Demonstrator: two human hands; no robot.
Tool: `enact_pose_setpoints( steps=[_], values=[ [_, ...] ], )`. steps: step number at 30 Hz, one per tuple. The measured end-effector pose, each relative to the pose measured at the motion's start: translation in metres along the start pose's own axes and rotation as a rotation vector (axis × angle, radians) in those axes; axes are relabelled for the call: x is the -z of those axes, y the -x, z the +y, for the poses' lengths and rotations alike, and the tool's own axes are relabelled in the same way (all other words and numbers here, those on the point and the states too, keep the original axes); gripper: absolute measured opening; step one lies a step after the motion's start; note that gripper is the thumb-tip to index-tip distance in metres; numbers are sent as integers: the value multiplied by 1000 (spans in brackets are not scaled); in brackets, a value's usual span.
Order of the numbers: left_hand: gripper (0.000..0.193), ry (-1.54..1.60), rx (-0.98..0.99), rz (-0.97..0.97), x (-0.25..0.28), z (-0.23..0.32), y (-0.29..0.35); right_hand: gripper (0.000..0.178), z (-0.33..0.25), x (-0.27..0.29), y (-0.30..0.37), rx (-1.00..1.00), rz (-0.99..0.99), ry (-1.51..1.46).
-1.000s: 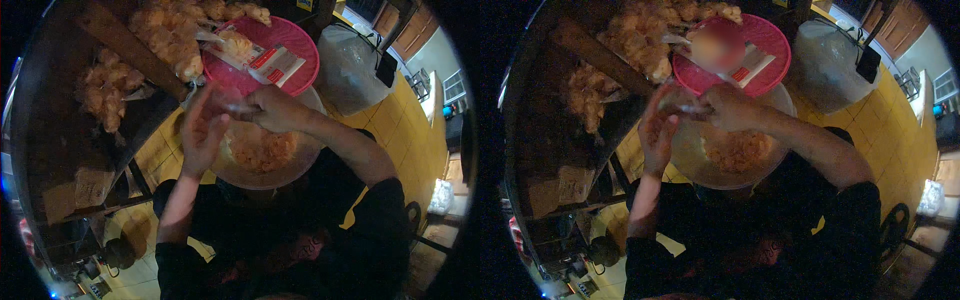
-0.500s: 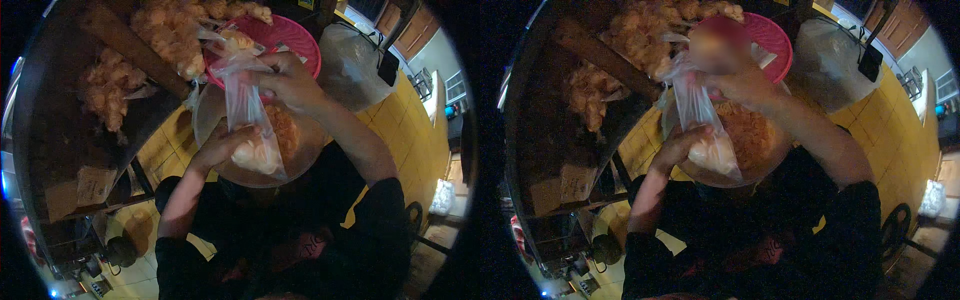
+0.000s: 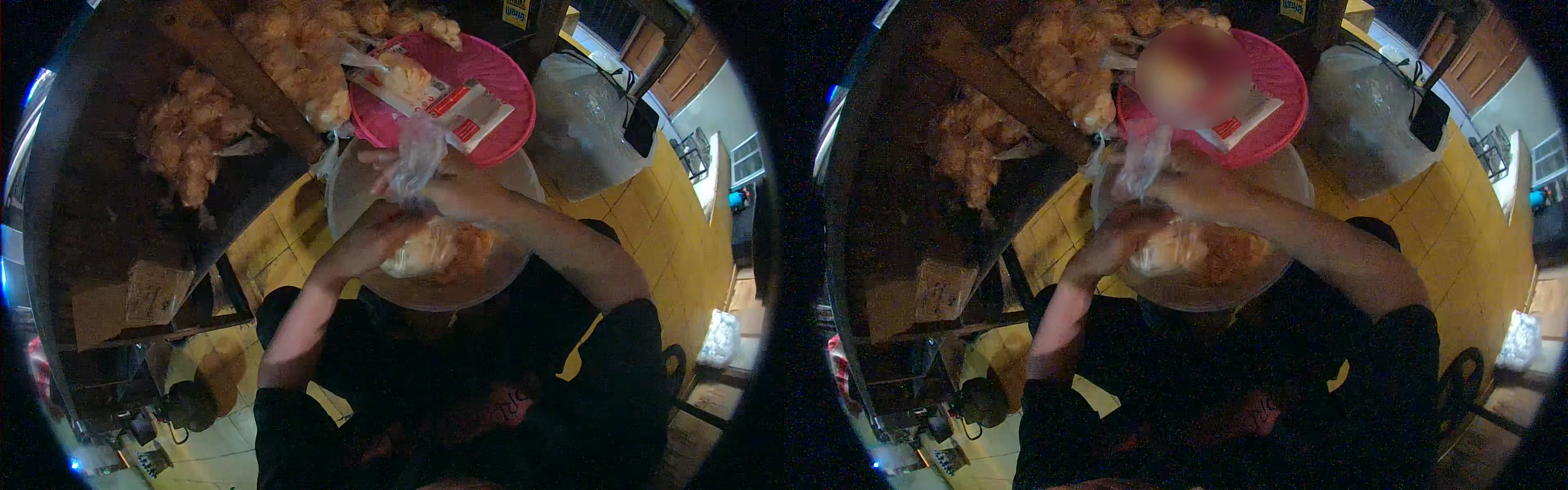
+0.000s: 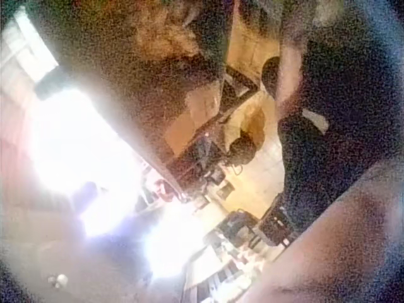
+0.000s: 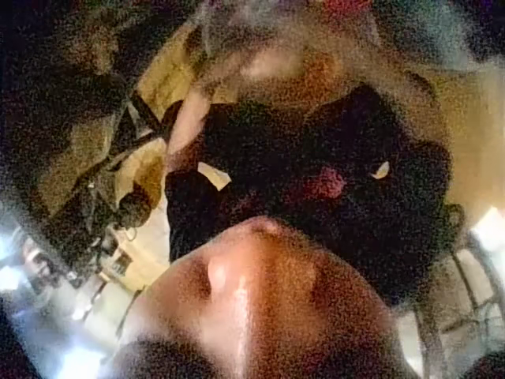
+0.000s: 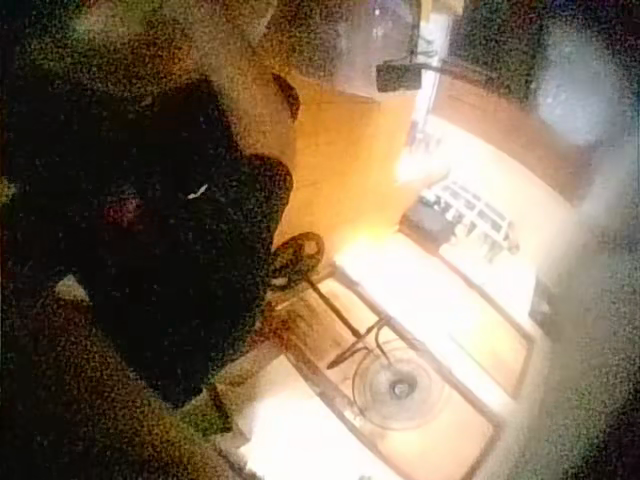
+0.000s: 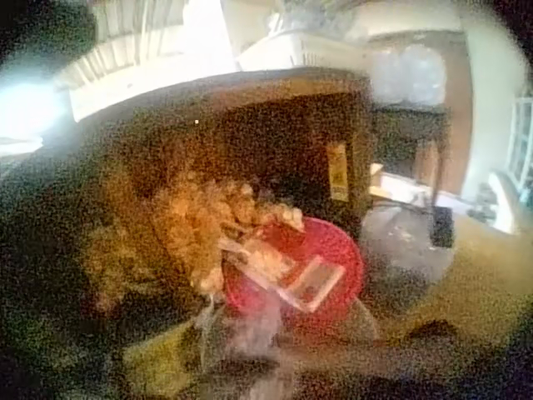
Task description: The person opens plastic bags of food by hand and empties their contents into a large bowl.
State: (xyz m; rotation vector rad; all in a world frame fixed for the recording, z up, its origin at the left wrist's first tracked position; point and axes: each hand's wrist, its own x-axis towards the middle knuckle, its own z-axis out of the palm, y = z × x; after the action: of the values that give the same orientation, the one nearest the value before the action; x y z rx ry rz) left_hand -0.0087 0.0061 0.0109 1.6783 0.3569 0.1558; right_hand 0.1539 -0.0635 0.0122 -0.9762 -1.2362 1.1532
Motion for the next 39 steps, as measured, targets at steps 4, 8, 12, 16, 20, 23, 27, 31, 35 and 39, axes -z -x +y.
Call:
enact_pose_setpoints(
  steps=[4, 8, 12, 16, 20, 23, 27, 31, 35, 39],
  values=[
    [28, 287, 282, -176, 10, 4, 1, 29, 2, -1, -3, -23, 114, -12],
    [30, -55, 309, -201, 1, 7, 2, 26, -2, -7, 1, -19, 121, 160],
    [36, 210, 345, -200, 1, 5, 1, 26, -11, 3, 0, 163, 335, 168],
    [32, 130, 332, -207, 10, 16, 1, 29, -1, -5, -3, 31, 351, 158],
    [35, -97, -153, -8, 8, -7, 3, 27, 3, -15, 7, -137, 77, 213],
    [39, 86, 198, 26, 0, 15, -1, 28, 25, 0, 8, -22, 96, 419],
    [48, -55, 35, 16, 0, 8, -3, 32, 15, 9, -1, -108, 197, 227],
    [54, -317, 131, -11, 3, 8, -1, 36, -14, 23, 0, -152, 384, 92],
    [66, -228, 217, -255, 0, -7, 2, 43, -41, 6, 18, -331, 509, 104],
    [49, 1074, 421, -169, -26, -89, -9, 31, 9, 1, 9, 492, -27, 843]
  ],
)
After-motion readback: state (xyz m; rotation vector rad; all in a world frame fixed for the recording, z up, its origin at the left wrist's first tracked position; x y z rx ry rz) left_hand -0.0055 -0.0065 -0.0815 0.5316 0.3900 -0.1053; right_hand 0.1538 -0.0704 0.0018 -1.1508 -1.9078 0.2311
